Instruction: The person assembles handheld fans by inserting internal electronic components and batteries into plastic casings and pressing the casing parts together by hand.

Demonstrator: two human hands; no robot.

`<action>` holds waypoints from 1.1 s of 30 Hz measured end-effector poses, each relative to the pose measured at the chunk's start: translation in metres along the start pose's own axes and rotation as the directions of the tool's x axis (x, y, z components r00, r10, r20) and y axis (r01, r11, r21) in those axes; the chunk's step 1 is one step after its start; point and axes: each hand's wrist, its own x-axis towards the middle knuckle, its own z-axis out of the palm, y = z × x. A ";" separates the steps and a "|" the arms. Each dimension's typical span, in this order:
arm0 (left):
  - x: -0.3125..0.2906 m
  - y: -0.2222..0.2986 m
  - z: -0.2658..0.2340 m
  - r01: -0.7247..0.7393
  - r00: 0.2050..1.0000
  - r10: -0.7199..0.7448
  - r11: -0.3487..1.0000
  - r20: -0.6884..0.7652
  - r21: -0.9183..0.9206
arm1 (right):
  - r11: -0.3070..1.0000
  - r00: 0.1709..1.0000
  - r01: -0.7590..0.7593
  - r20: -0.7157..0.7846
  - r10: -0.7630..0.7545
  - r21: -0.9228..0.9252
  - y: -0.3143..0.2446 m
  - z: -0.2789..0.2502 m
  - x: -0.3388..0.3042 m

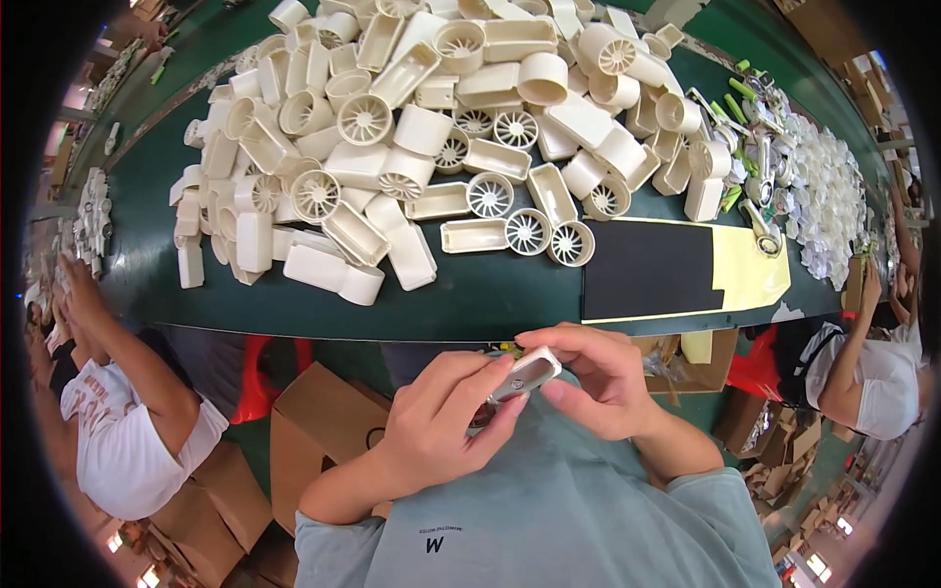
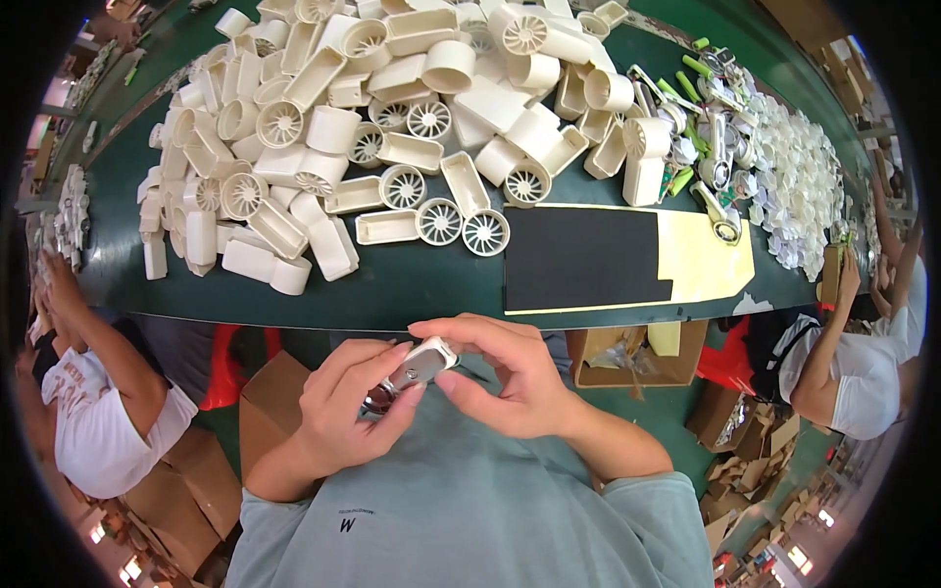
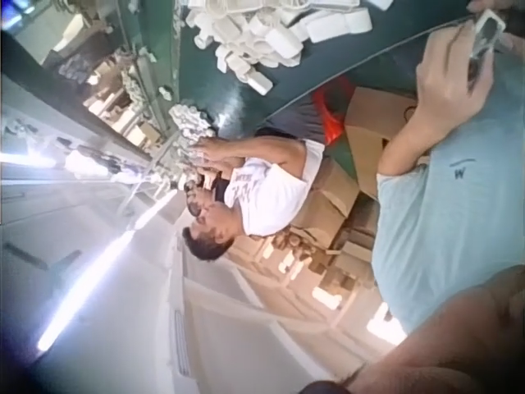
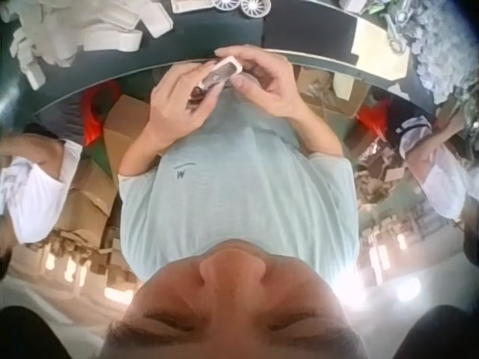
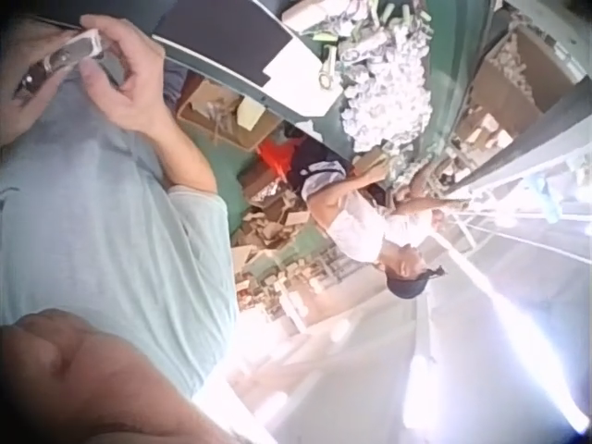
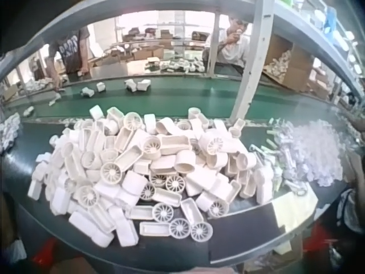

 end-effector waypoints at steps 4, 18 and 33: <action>-0.017 0.002 0.003 -0.010 0.998 0.003 0.991 0.055 0.130 | 0.983 0.986 -0.161 -0.037 0.165 0.083 0.003 0.006 -0.017; -0.040 0.016 0.016 0.061 0.968 -0.104 0.980 0.227 0.189 | 0.922 0.950 -0.146 0.210 0.232 -0.357 -0.005 0.012 -0.043; -0.053 0.012 0.013 0.089 0.957 -0.110 0.992 0.268 0.090 | 0.907 0.977 -0.119 0.113 0.179 -0.404 -0.001 0.031 -0.061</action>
